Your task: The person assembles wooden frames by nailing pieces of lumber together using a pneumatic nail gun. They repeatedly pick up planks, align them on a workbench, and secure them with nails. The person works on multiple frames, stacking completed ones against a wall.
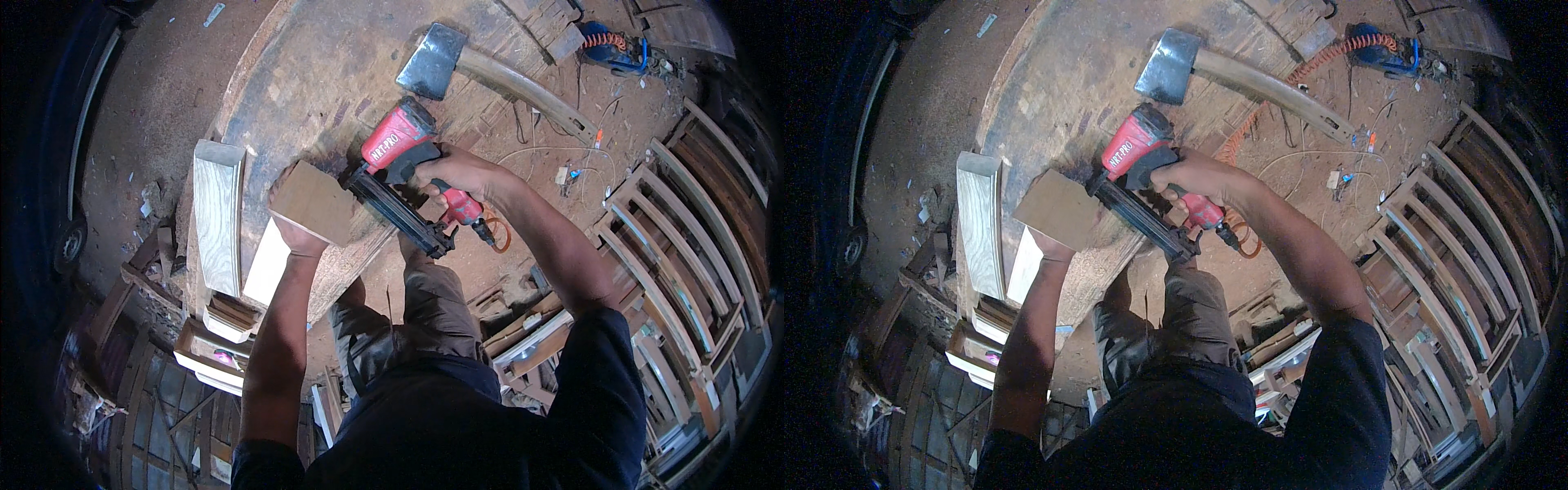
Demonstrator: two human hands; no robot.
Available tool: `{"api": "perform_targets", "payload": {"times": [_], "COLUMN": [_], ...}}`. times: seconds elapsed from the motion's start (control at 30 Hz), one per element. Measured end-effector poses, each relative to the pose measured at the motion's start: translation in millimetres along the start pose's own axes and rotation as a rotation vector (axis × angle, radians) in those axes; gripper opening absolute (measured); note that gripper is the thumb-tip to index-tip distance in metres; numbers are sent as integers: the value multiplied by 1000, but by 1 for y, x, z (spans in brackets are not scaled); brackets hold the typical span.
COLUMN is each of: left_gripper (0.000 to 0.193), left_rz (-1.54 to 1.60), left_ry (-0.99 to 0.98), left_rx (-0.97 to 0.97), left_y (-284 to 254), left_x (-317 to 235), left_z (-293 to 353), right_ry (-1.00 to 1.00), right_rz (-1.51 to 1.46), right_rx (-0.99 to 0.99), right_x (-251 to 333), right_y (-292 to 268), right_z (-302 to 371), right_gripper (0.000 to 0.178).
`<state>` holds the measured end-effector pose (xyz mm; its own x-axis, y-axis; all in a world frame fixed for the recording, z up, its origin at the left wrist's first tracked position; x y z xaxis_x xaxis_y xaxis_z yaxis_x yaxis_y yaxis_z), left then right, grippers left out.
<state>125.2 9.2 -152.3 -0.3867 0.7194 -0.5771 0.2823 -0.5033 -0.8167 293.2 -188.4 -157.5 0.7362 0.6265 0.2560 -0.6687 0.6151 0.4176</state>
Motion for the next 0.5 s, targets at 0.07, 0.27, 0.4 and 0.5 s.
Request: {"api": "perform_targets", "payload": {"times": [0.07, 0.27, 0.4, 0.5], "left_gripper": [73, 73, 76, 78], "left_rz": [107, 91, -179, -226], "left_ry": [-65, -25, 142, 187], "left_rx": [-18, 54, 171, 130], "left_y": [2, 12, 14, 11], "left_x": [9, 13, -2, -4], "left_z": [4, 10, 11, 7], "right_ry": [-26, -42, -50, -39], "right_rz": [33, 65, 97, 112], "right_rx": [18, 17, 37, 49], "right_x": [0, -1, -6, -7], "right_y": [-1, 0, -4, -6], "right_z": [0, 5, 3, 2], "right_gripper": [9, 10, 10, 11]}}
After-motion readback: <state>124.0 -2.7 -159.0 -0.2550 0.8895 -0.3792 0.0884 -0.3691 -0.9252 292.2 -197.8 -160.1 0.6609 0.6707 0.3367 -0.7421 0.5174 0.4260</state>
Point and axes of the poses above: each hand's wrist, its own z-axis away from the middle knuckle, its own y-axis out of the palm, x = y × z, the point moved 9 cm from there along -z, towards the middle knuckle, and after that the axes turned 2 degrees about y, right-handed, at the moved point
